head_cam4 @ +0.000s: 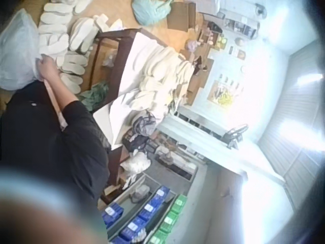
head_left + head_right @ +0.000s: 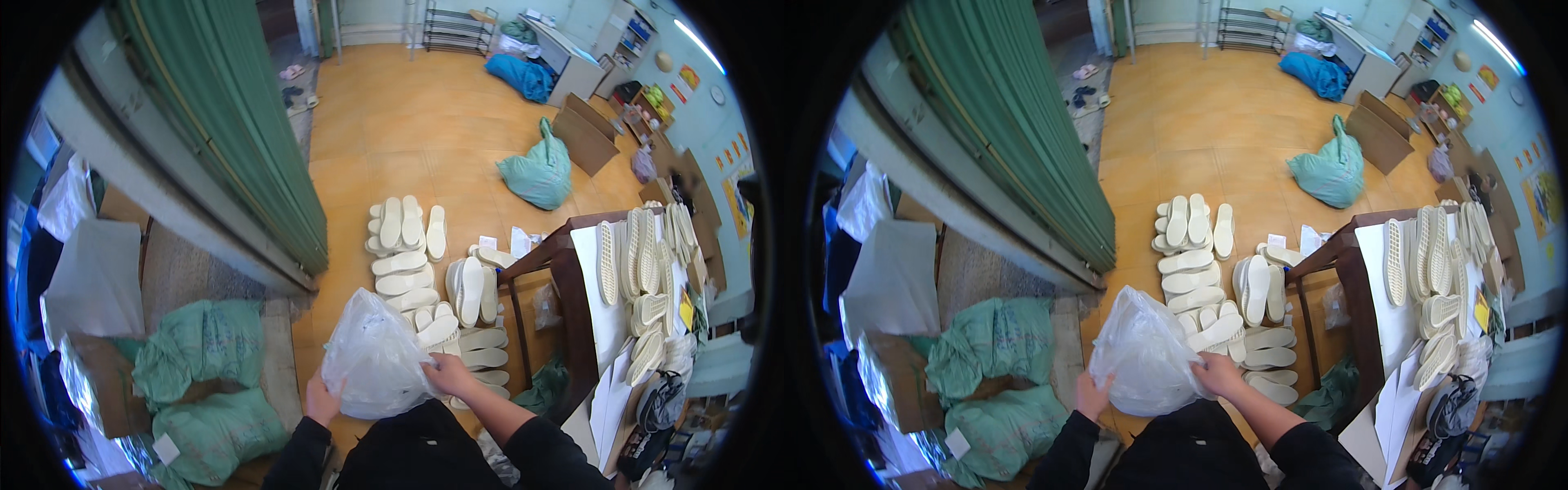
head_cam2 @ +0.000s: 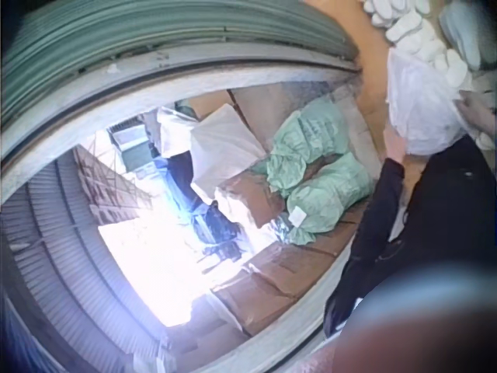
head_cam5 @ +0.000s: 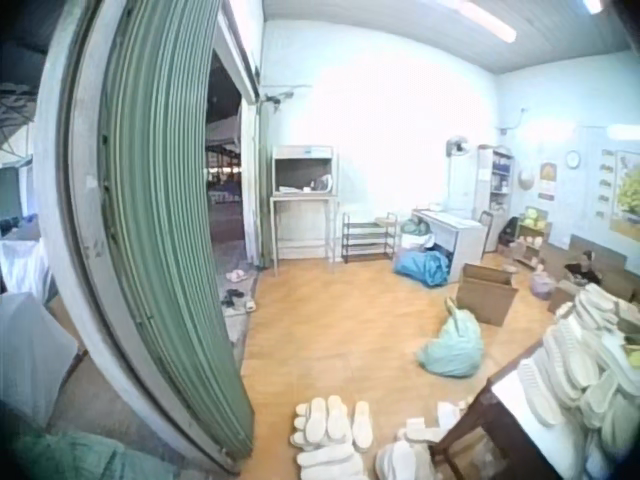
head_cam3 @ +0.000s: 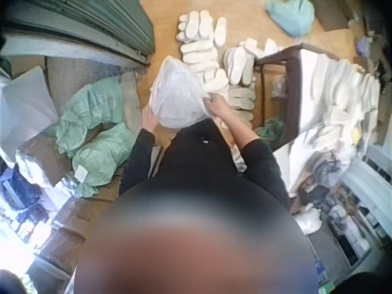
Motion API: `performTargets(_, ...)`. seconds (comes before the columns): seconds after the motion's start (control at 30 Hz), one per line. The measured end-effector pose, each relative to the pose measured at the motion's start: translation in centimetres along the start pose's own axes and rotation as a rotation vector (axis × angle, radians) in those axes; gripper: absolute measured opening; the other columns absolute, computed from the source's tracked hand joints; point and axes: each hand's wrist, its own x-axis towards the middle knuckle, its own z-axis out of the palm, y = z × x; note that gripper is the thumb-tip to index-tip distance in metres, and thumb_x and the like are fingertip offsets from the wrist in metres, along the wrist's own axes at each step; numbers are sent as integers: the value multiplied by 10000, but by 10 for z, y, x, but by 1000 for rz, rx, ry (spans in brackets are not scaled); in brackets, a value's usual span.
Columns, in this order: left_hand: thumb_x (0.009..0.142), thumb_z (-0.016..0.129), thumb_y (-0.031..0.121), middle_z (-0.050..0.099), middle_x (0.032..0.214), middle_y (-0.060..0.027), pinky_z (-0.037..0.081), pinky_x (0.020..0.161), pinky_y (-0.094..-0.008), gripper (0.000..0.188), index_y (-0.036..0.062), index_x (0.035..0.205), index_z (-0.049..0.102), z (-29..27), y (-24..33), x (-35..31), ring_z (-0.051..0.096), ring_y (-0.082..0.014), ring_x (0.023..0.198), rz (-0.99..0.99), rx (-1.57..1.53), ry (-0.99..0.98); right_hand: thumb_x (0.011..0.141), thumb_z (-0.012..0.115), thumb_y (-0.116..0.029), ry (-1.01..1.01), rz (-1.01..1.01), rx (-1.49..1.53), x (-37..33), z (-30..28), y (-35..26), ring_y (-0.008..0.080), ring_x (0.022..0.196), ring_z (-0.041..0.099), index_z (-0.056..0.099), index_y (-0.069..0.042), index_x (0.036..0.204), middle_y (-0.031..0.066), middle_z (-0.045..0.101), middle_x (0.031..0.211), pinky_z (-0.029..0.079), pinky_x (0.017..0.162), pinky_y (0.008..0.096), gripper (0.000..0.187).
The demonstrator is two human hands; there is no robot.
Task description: The person assembles a cardboard box, seals it with tape, and then packs white slippers into a plastic bag. The person places the bag of slippers into the box and closes the flaps.
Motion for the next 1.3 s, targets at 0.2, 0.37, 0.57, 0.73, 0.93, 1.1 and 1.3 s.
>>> performTargets(0.2, 750, 638, 40, 631, 990, -194, 503, 828, -371, 343, -29, 1085, 655, -17, 24, 83, 637, -359, 910, 266, 190, -131, 940, 553, -339, 2, -163, -191, 91, 28, -49, 410, 937, 634, 657, 24, 903, 243, 645, 992, 500, 849, 479, 379)
performTargets(0.37, 840, 703, 155, 631, 1156, -107, 481, 916, -351, 470, 0, 1261, 563, -39, 54, 179, 625, -244, 1040, 121, -191, -416, 937, 561, -294, -73, -127, -125, 161, 18, -126, 424, 1013, 606, 605, 31, 1060, 272, 614, 1081, 481, 884, 478, 351)
performTargets(0.57, 895, 726, 311, 592, 1257, -117, 475, 916, -323, 595, -14, 1327, 479, -16, 115, 327, 575, -158, 1109, -263, -620, -615, 895, 639, -308, 9, -327, -46, 234, -31, -175, 430, 1070, 587, 447, 14, 1351, 280, 537, 1230, 476, 924, 468, 590)
performTargets(0.73, 862, 664, 80, 690, 987, -95, 501, 788, -312, 314, -57, 1140, 612, 31, 164, 436, 642, -170, 844, 76, -18, -439, 886, 657, -315, 1, -423, 24, 280, -72, -211, 407, 1032, 607, 405, -3, 1404, 256, 517, 1256, 485, 912, 458, 656)
performTargets(0.93, 841, 686, 76, 694, 1016, -133, 498, 802, -322, 307, -85, 1095, 620, 60, 210, 531, 655, -195, 881, 83, -290, -318, 911, 652, -250, 332, -371, 270, 330, -136, -220, 298, 864, 670, 631, -31, 1171, 174, 646, 1069, 532, 784, 393, 341)
performTargets(1.1, 845, 646, 44, 676, 1092, -137, 487, 849, -323, 335, -93, 1146, 591, 80, 227, 583, 645, -211, 941, 86, -212, -333, 929, 630, -299, 329, -300, 213, 394, -194, -186, 324, 885, 662, 642, -16, 1139, 182, 669, 1058, 524, 805, 405, 352)
performTargets(1.3, 836, 635, 40, 670, 1076, -138, 487, 872, -342, 335, -90, 1141, 590, 179, 245, 658, 629, -215, 958, 117, -62, -269, 931, 610, -298, 242, -317, 265, 513, -329, -96, 358, 1004, 648, 657, -8, 1120, 188, 682, 1093, 510, 878, 423, 350)
